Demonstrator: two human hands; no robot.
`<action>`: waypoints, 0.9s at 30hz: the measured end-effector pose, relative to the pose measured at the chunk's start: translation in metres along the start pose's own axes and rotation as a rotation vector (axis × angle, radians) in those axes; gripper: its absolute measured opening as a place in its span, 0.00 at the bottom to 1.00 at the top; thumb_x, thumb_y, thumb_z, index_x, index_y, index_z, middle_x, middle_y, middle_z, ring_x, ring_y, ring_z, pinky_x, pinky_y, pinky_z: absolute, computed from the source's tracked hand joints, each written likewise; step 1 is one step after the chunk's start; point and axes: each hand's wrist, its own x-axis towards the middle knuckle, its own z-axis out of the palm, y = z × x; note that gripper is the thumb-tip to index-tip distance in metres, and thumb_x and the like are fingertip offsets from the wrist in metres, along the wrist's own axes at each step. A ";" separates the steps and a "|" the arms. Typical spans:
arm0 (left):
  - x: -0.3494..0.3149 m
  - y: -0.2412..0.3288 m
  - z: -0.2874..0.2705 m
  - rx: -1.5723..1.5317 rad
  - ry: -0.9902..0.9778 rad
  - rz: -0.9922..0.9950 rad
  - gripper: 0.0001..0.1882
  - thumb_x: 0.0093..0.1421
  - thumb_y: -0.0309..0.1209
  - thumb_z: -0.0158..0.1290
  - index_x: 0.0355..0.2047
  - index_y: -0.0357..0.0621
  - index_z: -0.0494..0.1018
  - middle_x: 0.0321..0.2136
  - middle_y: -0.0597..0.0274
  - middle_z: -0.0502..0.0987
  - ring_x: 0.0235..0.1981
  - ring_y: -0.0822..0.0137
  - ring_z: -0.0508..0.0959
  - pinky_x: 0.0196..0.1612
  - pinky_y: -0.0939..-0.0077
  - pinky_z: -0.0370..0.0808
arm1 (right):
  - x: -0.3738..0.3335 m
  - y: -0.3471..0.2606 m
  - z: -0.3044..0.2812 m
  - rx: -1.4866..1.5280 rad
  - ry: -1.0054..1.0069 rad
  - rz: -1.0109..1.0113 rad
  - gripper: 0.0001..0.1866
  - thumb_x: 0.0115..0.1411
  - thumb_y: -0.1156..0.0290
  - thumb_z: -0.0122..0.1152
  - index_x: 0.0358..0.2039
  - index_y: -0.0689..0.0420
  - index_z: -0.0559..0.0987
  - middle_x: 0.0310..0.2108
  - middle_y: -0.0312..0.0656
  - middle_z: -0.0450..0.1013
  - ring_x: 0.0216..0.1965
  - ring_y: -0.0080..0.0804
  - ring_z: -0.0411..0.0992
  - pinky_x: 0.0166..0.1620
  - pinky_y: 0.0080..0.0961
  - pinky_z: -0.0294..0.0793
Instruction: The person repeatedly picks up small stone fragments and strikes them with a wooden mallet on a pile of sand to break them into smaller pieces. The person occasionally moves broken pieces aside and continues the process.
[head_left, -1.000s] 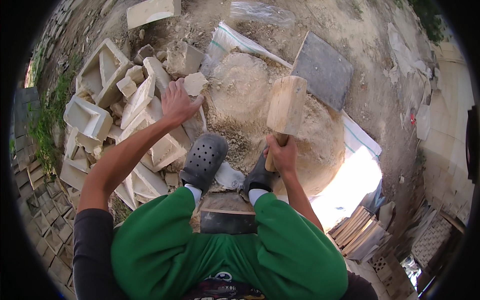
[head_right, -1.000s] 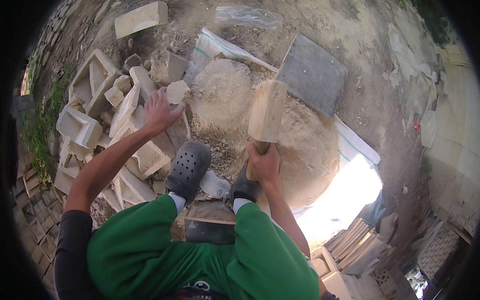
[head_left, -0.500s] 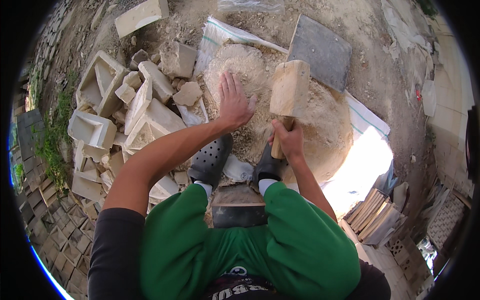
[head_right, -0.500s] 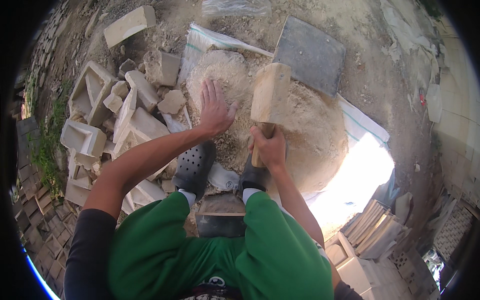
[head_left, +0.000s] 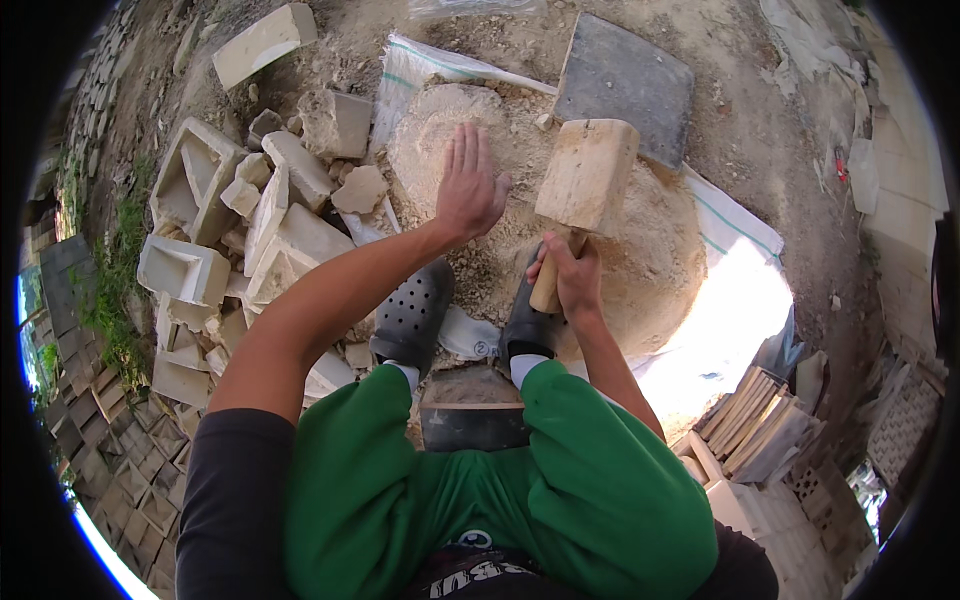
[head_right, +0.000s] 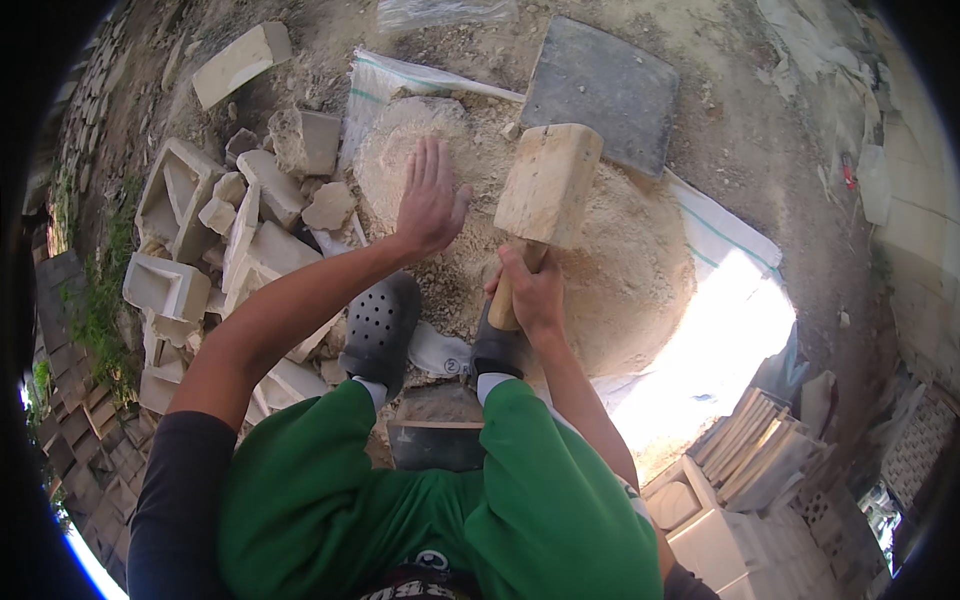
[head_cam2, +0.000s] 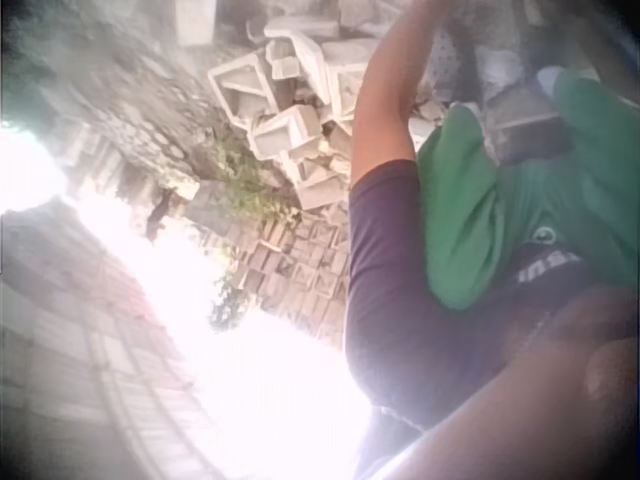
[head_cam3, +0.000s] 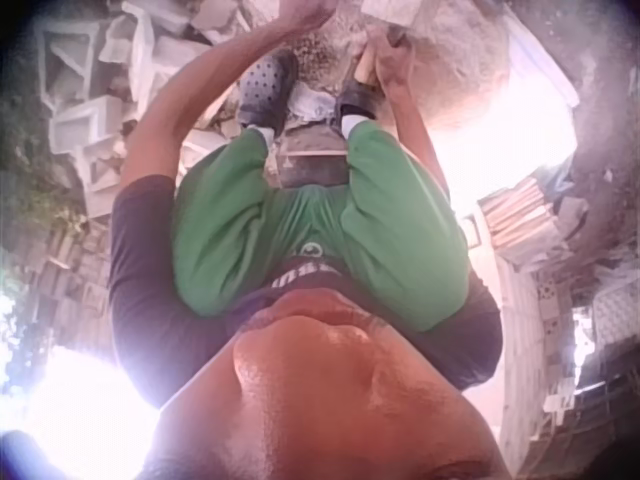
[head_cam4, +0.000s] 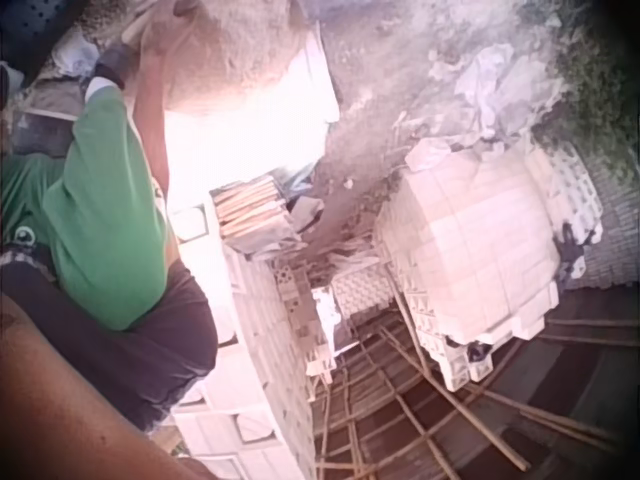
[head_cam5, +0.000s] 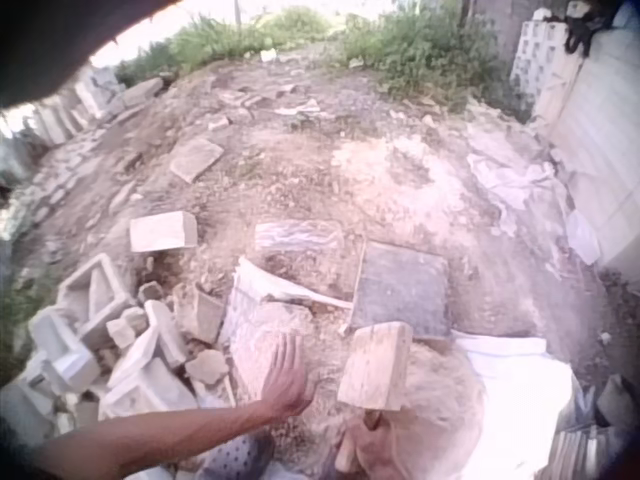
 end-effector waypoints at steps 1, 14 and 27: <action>0.002 0.007 0.003 -0.087 -0.110 0.157 0.42 0.69 0.44 0.45 0.69 0.22 0.45 0.72 0.30 0.42 0.75 0.38 0.40 0.75 0.50 0.37 | 0.000 -0.002 0.001 0.009 -0.001 -0.003 0.16 0.64 0.62 0.64 0.34 0.64 0.76 0.19 0.42 0.76 0.18 0.29 0.76 0.24 0.27 0.77; -0.016 -0.025 -0.009 0.230 0.207 -0.464 0.46 0.68 0.49 0.46 0.70 0.21 0.44 0.72 0.28 0.41 0.75 0.39 0.39 0.75 0.50 0.36 | -0.002 -0.006 -0.004 0.052 -0.033 0.035 0.16 0.64 0.61 0.62 0.32 0.63 0.77 0.23 0.40 0.74 0.20 0.31 0.77 0.25 0.29 0.78; -0.035 0.010 -0.011 0.161 0.067 -0.378 0.47 0.65 0.47 0.50 0.68 0.18 0.45 0.71 0.25 0.41 0.74 0.37 0.41 0.74 0.50 0.39 | -0.001 -0.003 -0.004 0.054 0.000 0.030 0.15 0.64 0.64 0.63 0.29 0.64 0.77 0.21 0.41 0.74 0.20 0.31 0.77 0.23 0.27 0.78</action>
